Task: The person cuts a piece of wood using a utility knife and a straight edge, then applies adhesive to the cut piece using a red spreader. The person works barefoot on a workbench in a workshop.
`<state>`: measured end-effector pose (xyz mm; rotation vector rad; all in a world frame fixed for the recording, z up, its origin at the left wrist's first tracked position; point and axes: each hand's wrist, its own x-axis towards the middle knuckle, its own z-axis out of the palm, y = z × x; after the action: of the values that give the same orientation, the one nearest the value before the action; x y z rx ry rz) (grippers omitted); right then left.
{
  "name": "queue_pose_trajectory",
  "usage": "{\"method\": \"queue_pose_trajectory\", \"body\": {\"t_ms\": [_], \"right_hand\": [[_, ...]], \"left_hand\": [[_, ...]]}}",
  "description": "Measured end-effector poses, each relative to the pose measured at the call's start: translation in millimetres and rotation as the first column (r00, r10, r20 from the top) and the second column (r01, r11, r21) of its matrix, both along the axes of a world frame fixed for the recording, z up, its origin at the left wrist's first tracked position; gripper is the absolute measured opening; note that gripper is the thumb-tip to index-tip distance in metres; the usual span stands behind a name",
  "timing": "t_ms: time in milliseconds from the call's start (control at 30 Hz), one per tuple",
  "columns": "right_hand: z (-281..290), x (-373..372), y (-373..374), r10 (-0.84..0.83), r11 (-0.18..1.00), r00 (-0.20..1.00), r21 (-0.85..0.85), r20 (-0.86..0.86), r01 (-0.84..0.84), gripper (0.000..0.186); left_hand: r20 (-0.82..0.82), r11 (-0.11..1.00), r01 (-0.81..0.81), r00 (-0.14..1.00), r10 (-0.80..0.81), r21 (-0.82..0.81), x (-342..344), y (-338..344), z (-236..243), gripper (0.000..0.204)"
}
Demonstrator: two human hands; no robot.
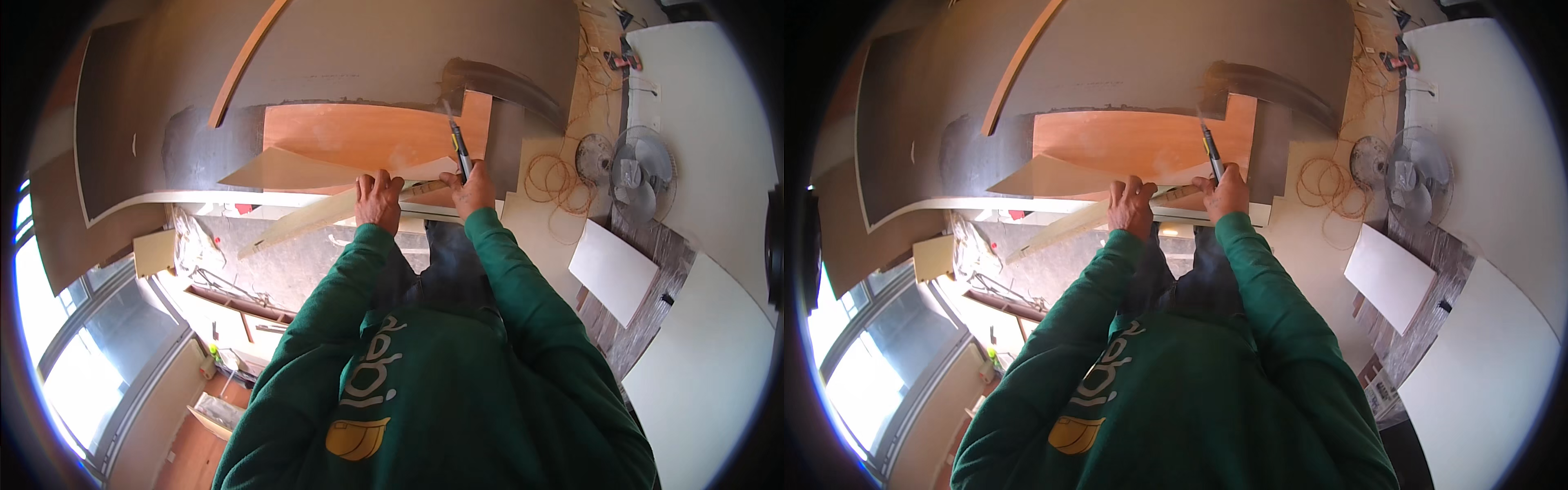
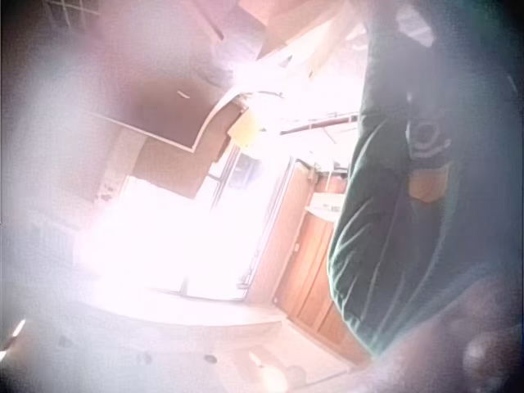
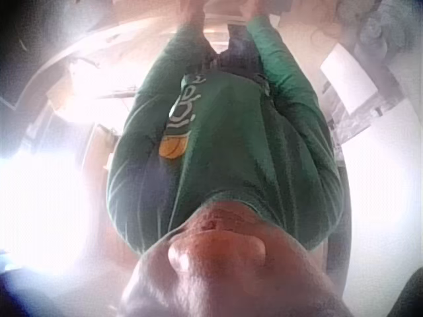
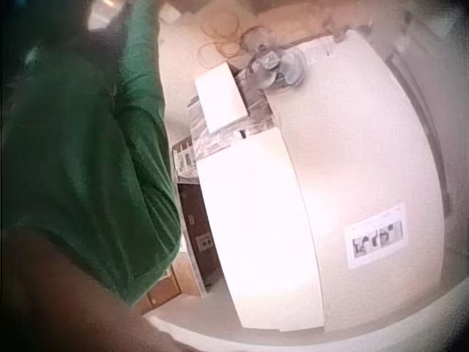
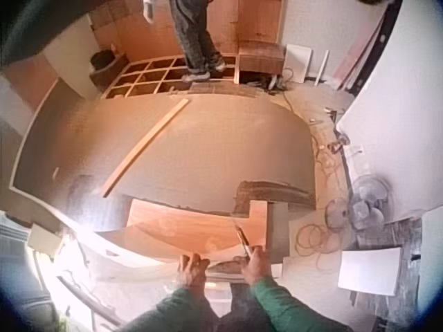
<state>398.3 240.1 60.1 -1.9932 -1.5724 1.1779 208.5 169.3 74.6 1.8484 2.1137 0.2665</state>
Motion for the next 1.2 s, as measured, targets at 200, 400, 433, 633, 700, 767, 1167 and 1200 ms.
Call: {"method": "queue_pose_trajectory", "body": {"t_ms": [200, 400, 433, 633, 700, 767, 1167, 1200], "right_hand": [[-11, 12, -4, -0.041, 0.997, 0.998, 0.059, -0.043, 0.044, 0.043], [-28, 28, -48, -0.027, 0.999, 0.999, 0.046, -0.027, 0.028, 0.037], [-20, 20, -56, -0.022, 0.999, 1.0, 0.046, -0.019, 0.023, 0.036], [-12, 8, -73, 0.06, 0.995, 0.985, 0.069, 0.164, -0.072, 0.038], [0, 24, -74, 0.137, 0.98, 0.972, 0.118, 0.189, -0.161, 0.035], [49, 29, -83, 0.377, 0.838, 0.875, 0.29, 0.305, -0.462, 0.03], [147, -38, -114, 0.9, 0.209, 0.034, -0.362, 0.434, -0.908, 0.056], [143, -47, -111, 0.892, 0.171, -0.026, -0.389, 0.452, -0.905, 0.057]], "left_hand": [[0.073, 0.97, -0.239, 0.969, 0.237, 0.03, 35, -32, -1, 0.034], [0.512, 0.955, -0.289, 0.811, 0.284, -0.071, 8, -44, -19, 0.019], [0.535, 0.934, -0.356, 0.786, 0.309, -0.017, 5, -62, -43, 0.025], [0.448, 0.824, -0.55, 0.707, 0.547, -0.137, -15, -63, -51, 0.035], [0.343, 0.752, -0.53, 0.674, 0.654, -0.391, -28, -56, -34, 0.044], [0.256, 0.685, -0.531, 0.665, 0.702, -0.5, -39, -70, -37, 0.06], [0.251, 0.672, -0.551, 0.65, 0.718, -0.495, -46, -111, -66, 0.088], [0.26, 0.68, -0.553, 0.651, 0.714, -0.481, -45, -110, -66, 0.09]]}}
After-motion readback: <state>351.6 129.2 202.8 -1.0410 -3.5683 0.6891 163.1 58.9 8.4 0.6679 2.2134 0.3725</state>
